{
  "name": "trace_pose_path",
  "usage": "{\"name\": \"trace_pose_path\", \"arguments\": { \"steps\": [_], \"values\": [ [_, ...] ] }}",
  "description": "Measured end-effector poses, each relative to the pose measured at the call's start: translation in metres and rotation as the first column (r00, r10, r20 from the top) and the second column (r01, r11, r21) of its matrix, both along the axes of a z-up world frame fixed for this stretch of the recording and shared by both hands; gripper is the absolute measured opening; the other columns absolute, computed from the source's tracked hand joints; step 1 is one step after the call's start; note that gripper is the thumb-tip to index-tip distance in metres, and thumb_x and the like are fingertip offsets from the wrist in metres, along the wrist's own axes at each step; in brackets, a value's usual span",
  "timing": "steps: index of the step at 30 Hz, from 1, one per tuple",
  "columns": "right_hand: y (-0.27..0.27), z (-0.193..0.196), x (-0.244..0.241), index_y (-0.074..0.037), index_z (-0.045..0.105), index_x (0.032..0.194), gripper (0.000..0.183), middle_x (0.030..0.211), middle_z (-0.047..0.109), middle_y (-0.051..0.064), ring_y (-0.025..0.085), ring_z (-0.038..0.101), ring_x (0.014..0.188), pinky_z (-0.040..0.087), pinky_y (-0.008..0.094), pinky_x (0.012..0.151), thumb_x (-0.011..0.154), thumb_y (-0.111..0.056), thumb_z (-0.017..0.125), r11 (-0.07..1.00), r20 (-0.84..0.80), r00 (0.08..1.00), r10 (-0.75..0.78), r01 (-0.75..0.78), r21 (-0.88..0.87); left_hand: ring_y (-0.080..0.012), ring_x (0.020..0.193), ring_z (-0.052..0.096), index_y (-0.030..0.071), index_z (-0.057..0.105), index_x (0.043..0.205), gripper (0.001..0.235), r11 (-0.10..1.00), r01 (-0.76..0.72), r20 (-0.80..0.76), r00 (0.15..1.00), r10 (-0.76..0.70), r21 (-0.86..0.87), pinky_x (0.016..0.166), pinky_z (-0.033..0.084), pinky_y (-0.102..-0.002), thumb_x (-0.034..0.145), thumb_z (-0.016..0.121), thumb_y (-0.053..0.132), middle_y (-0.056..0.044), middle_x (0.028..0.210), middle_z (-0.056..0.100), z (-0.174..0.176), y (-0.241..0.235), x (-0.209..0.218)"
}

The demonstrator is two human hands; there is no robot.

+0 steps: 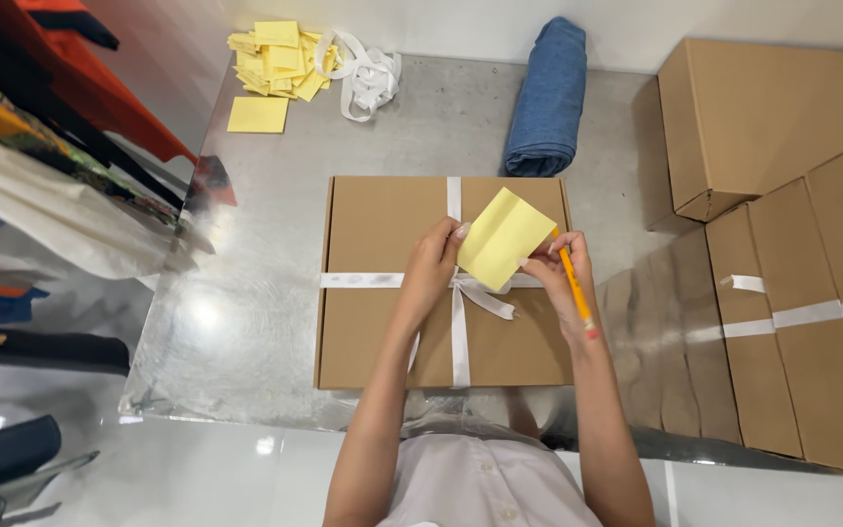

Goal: The person ties a white ribbon around a cardboard box, forming a bow. They then pick up a yellow sticky note and a pencil, write on the note, and place it on the box. Finally, the person lifts the box and places it on top of a stack of other boxes.

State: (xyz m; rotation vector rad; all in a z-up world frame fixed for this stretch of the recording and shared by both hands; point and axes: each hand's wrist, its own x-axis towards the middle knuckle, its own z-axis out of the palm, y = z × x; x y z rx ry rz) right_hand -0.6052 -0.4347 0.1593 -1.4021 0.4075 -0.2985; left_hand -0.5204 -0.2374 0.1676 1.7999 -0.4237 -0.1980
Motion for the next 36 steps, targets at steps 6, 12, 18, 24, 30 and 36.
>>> {"name": "trace_pose_path", "arguments": {
  "steps": [6,12,18,24,30,36],
  "values": [
    [-0.011,0.011,0.012,-0.016,0.034,0.102,0.051,0.105,0.059,0.007,0.011,0.06,0.085,0.056,0.023,0.071,0.087,-0.015,0.083,0.988,-0.064,0.993,-0.102,0.094,-0.121,-0.031,0.089,0.069,0.012,0.063,0.103,0.009,0.98,0.181,0.225,0.955,-0.196,0.084,0.084,0.056,-0.042,0.103,0.054,0.014,-0.009,0.088,0.065,0.009,-0.018,0.021],
    [-0.029,-0.03,0.036,-0.017,0.036,0.095,0.05,0.08,0.049,-0.004,0.004,0.049,0.069,0.045,0.017,0.055,0.088,-0.017,0.085,0.957,-0.036,0.986,-0.163,0.15,-0.247,-0.0419,0.096,0.066,0.008,0.059,0.112,0.011,0.985,0.165,0.241,0.959,-0.149,-0.049,0.088,0.054,-0.051,0.104,0.051,0.01,-0.018,0.097,0.063,-0.019,-0.04,0.041],
    [-0.033,-0.052,0.051,-0.015,0.039,0.096,0.043,0.076,0.041,-0.002,0.01,0.044,0.069,0.04,0.024,0.058,0.093,-0.015,0.082,0.846,-0.039,0.975,-0.219,0.17,-0.506,-0.0263,0.11,0.062,0.018,0.067,0.117,0.021,0.975,-0.01,0.441,0.893,-0.092,0.222,0.092,0.05,-0.044,0.096,0.065,0.015,-0.002,0.113,0.06,-0.082,-0.049,0.049],
    [-0.037,-0.074,0.069,-0.012,0.041,0.102,0.039,0.082,0.048,0.004,0.019,0.051,0.078,0.043,0.032,0.067,0.096,-0.014,0.079,0.786,-0.034,0.965,-0.259,0.19,-0.588,-0.0192,0.135,0.052,0.018,0.065,0.133,0.032,0.879,-0.061,0.535,0.813,-0.231,0.472,0.111,0.036,-0.045,0.103,0.055,0.024,0.001,0.137,0.064,-0.094,-0.041,0.022],
    [-0.026,-0.047,0.073,-0.006,0.036,0.094,0.047,0.135,0.059,0.025,0.049,0.051,0.124,0.039,0.057,0.102,0.088,-0.008,0.083,0.652,0.046,0.989,-0.14,0.127,-0.747,-0.0221,0.148,0.038,0.019,0.059,0.142,0.04,0.841,-0.022,0.449,0.853,-0.267,0.541,0.12,0.021,-0.055,0.105,0.051,0.033,0.001,0.153,0.052,-0.098,-0.043,0.018],
    [-0.021,-0.03,0.087,-0.013,0.05,0.083,0.058,0.076,0.074,0.013,0.023,0.074,0.086,0.05,0.034,0.096,0.113,-0.051,0.019,0.934,0.074,0.995,0.062,-0.032,-0.355,-0.0245,0.151,0.031,0.023,0.064,0.136,0.036,0.843,-0.009,0.409,0.877,-0.252,0.538,0.119,0.014,-0.059,0.105,0.051,0.036,-0.001,0.157,0.047,-0.088,-0.041,0.022]
  ]
}}
